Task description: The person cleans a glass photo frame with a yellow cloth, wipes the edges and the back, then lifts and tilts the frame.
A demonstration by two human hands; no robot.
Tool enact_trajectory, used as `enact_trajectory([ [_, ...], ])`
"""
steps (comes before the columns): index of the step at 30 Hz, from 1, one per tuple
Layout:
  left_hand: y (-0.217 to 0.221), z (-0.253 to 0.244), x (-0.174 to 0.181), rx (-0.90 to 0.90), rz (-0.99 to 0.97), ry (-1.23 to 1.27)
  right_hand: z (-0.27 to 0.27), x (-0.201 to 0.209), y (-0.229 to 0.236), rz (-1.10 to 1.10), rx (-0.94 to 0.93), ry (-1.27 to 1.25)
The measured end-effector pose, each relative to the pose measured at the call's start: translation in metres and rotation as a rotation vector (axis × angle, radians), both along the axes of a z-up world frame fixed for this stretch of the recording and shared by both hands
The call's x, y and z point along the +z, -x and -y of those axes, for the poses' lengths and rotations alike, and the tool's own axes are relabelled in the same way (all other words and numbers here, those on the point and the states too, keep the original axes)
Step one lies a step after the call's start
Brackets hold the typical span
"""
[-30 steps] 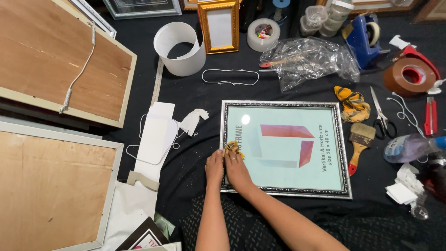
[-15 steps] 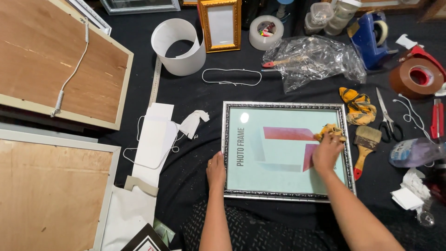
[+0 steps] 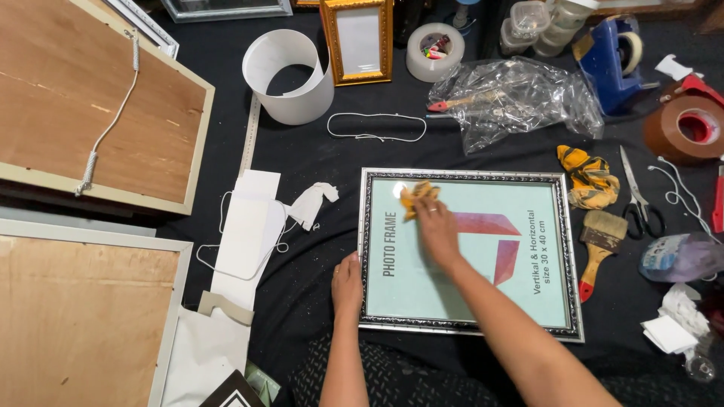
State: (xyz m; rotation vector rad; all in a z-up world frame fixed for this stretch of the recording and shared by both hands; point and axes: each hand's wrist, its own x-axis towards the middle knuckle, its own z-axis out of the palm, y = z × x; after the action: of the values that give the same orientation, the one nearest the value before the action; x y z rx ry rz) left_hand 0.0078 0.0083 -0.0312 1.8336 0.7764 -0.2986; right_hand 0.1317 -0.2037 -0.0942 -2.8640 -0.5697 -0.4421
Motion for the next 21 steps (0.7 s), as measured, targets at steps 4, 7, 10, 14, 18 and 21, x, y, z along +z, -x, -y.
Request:
enact_trajectory([
  [4,-0.003,0.001,-0.001,0.006,-0.001,-0.002,0.13,0.002,-0.003,-0.03,-0.176,0.089],
  [7,-0.004,0.001,-0.009,0.014,-0.034,-0.02,0.2,-0.012,-0.006,0.061,-0.35,0.17],
  [10,-0.005,0.003,-0.012,0.022,-0.032,-0.02,0.22,-0.049,-0.022,0.101,-0.439,0.151],
  [14,-0.007,0.004,0.008,0.04,-0.014,0.016,0.157,-0.074,-0.054,0.01,-0.749,-0.139],
  [18,-0.006,0.006,0.018,0.042,-0.035,0.028,0.056,-0.064,-0.054,-0.095,-0.726,-0.288],
  [21,-0.009,0.006,0.019,0.046,-0.019,0.023,-0.02,-0.048,-0.045,-0.082,-0.618,-0.358],
])
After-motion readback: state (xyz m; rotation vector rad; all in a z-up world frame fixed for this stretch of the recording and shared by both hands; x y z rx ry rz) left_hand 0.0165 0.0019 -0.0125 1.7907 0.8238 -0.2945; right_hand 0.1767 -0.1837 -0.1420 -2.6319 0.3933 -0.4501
